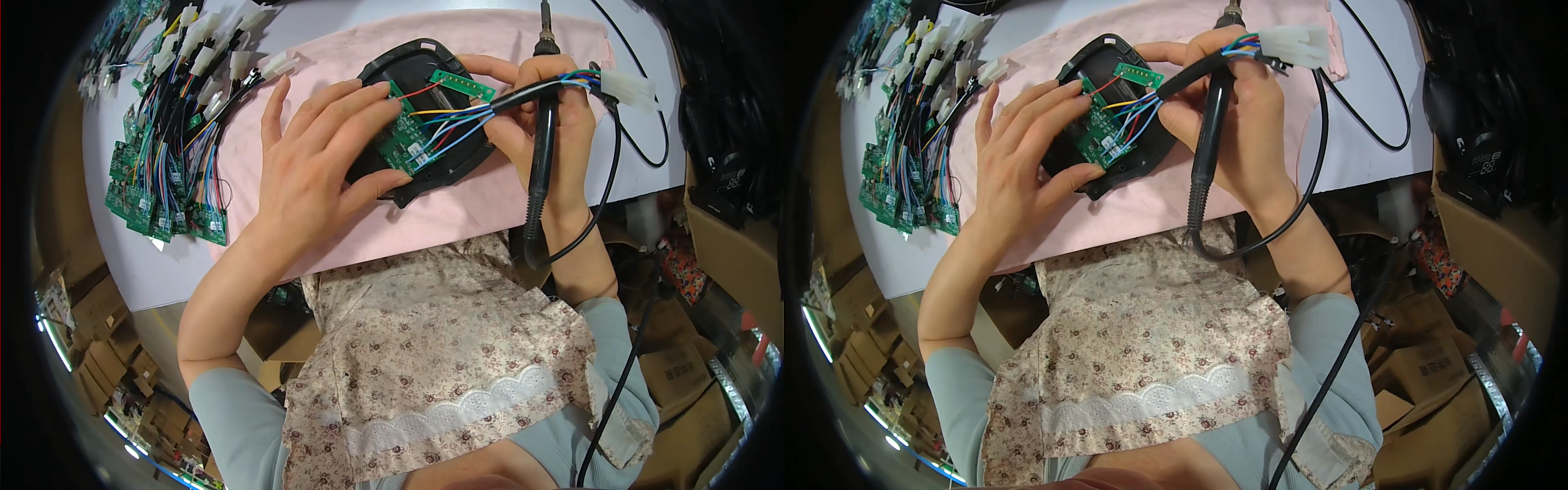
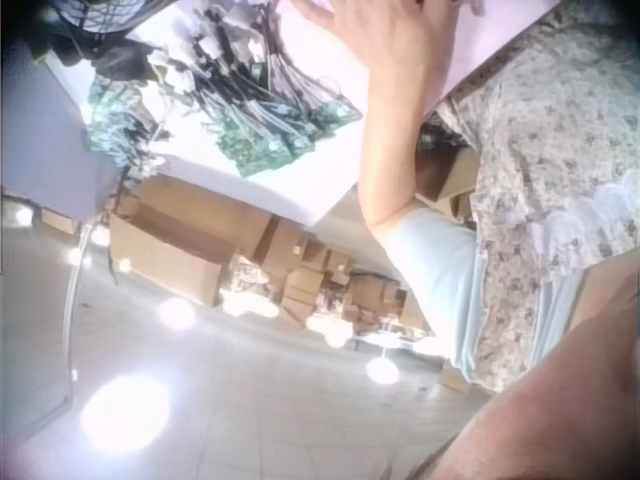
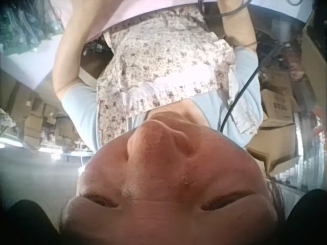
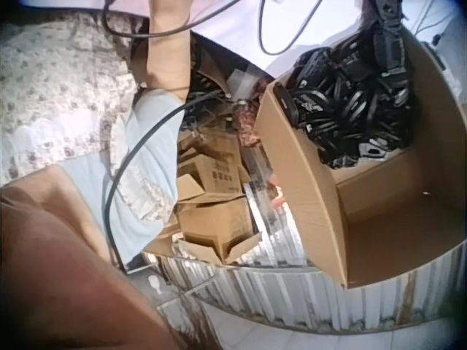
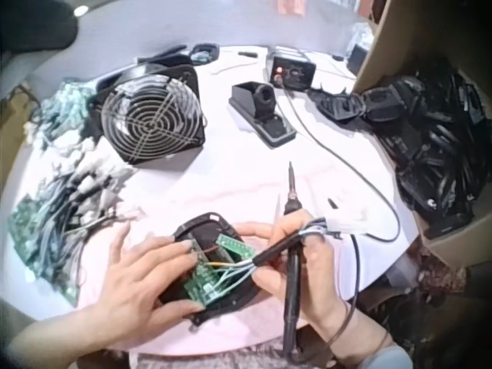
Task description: Solder wires onto a printed circuit board inside a plastic housing.
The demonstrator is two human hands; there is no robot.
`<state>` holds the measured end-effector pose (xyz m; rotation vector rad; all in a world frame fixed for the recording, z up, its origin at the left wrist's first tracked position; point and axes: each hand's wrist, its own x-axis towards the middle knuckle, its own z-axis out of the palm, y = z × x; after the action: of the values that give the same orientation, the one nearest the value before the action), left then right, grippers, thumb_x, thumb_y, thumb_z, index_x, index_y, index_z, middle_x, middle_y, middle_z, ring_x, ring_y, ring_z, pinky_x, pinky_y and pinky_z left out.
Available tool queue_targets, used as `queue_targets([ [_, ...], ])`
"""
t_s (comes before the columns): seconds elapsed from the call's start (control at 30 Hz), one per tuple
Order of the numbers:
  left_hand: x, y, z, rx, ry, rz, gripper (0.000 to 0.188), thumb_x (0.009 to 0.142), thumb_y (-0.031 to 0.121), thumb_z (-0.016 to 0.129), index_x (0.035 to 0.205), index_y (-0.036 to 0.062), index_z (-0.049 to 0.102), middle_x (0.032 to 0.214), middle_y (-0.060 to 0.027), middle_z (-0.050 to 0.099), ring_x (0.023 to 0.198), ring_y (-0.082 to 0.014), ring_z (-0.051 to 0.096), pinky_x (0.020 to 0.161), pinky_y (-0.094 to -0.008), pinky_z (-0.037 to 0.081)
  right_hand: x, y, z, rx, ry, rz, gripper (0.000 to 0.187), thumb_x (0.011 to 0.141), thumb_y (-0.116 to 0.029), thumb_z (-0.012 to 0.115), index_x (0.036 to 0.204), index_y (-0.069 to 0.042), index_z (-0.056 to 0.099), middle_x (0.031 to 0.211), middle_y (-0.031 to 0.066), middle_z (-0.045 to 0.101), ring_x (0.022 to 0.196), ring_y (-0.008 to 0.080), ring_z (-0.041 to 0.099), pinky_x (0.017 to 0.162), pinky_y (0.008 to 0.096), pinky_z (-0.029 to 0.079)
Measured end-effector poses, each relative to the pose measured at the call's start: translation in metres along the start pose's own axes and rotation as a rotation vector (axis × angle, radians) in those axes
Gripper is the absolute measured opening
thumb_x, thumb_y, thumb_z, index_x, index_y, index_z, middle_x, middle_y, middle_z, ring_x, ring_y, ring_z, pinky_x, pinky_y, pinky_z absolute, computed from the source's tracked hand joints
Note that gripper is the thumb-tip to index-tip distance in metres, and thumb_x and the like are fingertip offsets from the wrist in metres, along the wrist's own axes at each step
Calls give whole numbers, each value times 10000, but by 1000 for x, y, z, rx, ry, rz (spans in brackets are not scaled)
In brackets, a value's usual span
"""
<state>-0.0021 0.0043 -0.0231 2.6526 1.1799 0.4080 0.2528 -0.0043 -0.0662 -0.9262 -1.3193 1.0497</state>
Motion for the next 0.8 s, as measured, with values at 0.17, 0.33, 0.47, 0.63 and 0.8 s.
queue_targets([
  [0.17, -2, -1, -5, 83, -60, 100, 462, 861, 262, 777, 1316, 242, 700, 1501, -49, 575, 1394, -292, 510, 1239, -632, 128, -3, -3, -1, 56, -5, 56, 411, 811, 138, 665, 1106, -44, 444, 1177, 201, 688, 802, 53, 620, 650, 189, 509],
  [0.33, 0, 3, -7, 117, -51, 86, 444, 841, 310, 787, 1276, 259, 713, 1454, -8, 597, 1348, -226, 537, 1222, -668, 122, -3, -7, -4, -8, -15, 70, 425, 823, 132, 685, 1136, -48, 459, 1284, 262, 655, 840, 87, 664, 661, 187, 512],
  [0.47, -1, 3, -7, 86, -3, 82, 457, 823, 279, 794, 1270, 227, 712, 1403, 2, 609, 1322, -208, 543, 1217, -654, 168, -2, -16, -15, 31, 150, 76, 313, 972, -39, 645, 1205, -37, 436, 1316, 396, 607, 768, 121, 633, 708, 230, 531],
  [0.63, -4, 4, 0, 150, 48, 164, 433, 849, 197, 690, 1277, 132, 701, 1322, -8, 618, 1268, -189, 563, 1211, -621, 225, -2, -41, -63, -360, 319, -235, 308, 911, 100, 531, 1124, -70, 388, 1266, 411, 632, 920, 170, 669, 815, 263, 541],
  [0.8, -9, 2, 6, 166, 2, 188, 438, 861, 170, 600, 1278, 75, 693, 1280, -23, 627, 1229, -186, 579, 1214, -601, 250, -9, -65, -35, -671, 112, -352, 338, 940, 21, 634, 1030, -119, 340, 1220, 395, 661, 1036, 248, 677, 978, 354, 501],
])
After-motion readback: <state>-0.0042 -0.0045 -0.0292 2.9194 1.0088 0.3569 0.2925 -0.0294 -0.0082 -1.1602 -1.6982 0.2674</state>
